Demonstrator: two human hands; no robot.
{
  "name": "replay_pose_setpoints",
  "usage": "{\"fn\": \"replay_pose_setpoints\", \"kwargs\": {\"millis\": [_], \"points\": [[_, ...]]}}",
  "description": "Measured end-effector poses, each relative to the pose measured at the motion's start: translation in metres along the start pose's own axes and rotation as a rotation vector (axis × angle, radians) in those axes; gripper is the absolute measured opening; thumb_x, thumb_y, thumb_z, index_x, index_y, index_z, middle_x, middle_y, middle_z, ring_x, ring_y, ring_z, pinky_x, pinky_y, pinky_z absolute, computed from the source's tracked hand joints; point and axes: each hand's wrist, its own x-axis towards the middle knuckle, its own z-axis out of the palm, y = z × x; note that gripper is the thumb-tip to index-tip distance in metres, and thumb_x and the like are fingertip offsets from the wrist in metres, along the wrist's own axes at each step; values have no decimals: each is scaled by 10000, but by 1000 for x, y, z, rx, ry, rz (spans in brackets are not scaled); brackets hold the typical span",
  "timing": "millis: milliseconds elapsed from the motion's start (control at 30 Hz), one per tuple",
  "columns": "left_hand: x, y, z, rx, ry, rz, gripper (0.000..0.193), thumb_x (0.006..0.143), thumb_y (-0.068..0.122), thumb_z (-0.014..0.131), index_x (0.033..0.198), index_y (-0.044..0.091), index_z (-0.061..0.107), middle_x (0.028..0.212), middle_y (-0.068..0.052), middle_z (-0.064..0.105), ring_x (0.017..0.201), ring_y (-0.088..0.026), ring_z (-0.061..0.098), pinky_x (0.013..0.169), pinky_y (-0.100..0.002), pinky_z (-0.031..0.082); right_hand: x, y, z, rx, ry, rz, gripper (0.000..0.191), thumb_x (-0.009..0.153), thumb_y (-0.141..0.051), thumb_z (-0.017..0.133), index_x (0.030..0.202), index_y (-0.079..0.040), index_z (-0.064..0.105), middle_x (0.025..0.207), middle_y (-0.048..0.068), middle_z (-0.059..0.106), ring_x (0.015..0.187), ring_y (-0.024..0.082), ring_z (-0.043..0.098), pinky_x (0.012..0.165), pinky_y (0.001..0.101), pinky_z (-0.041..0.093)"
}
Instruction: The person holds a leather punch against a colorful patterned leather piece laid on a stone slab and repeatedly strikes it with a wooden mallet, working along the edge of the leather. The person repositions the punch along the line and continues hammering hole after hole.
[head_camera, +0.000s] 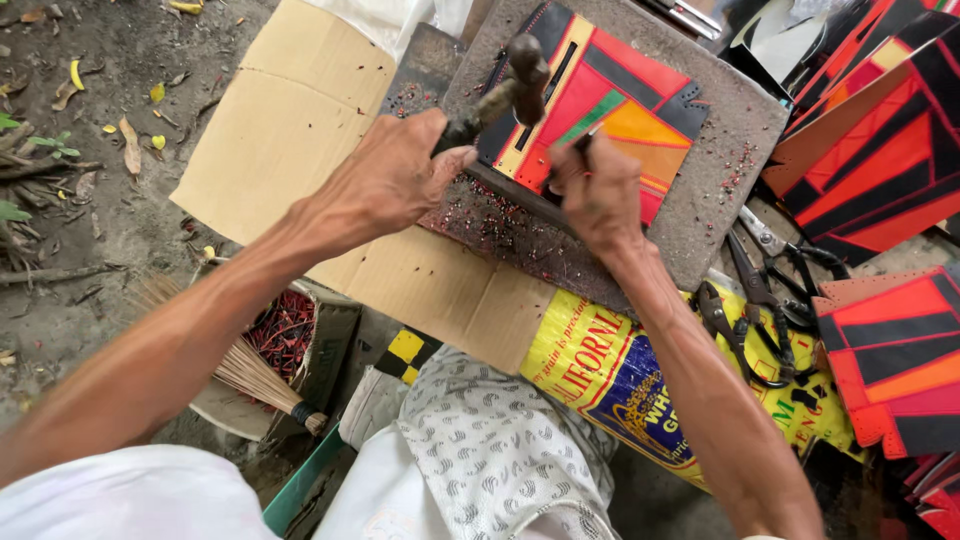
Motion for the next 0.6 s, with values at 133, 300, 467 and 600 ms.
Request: {"fn": "replay_pose_setpoints", "kwargs": {"millis": [133,300,467,600], "points": [[33,-39,31,-37,281,187,291,981,171,708,888,-48,540,650,-192,577,583,-276,599,573,-453,476,-11,7,-41,245,348,182,286,1128,-317,519,999,-62,530,911,80,664,754,162,733,631,310,658],[64,-58,39,-272,357,187,204,875,156,784,904,57,608,802,-117,680,747,-214,671,678,-382,525,-27,24,-72,116,379,282,350,1141,-343,575,1100,3,599,1052,103,714,955,144,720,750,285,650],[58,-69,19,-161,368,160,299,845,158,840,935,-6,607,860,-144,648,823,-276,667,747,-405,520,-13,17,-45,243,311,286,317,1115,-306,582,1060,6,576,1031,104,719,927,154,729,743,321,653],[55,-70,24,-129,420,162,403,806,175,900,951,-75,620,1108,-236,558,1037,-354,602,907,-430,495,-5,7,-38,231,247,255,312,1121,-295,573,1058,10,565,1008,108,715,925,162,729,762,344,629]]}}
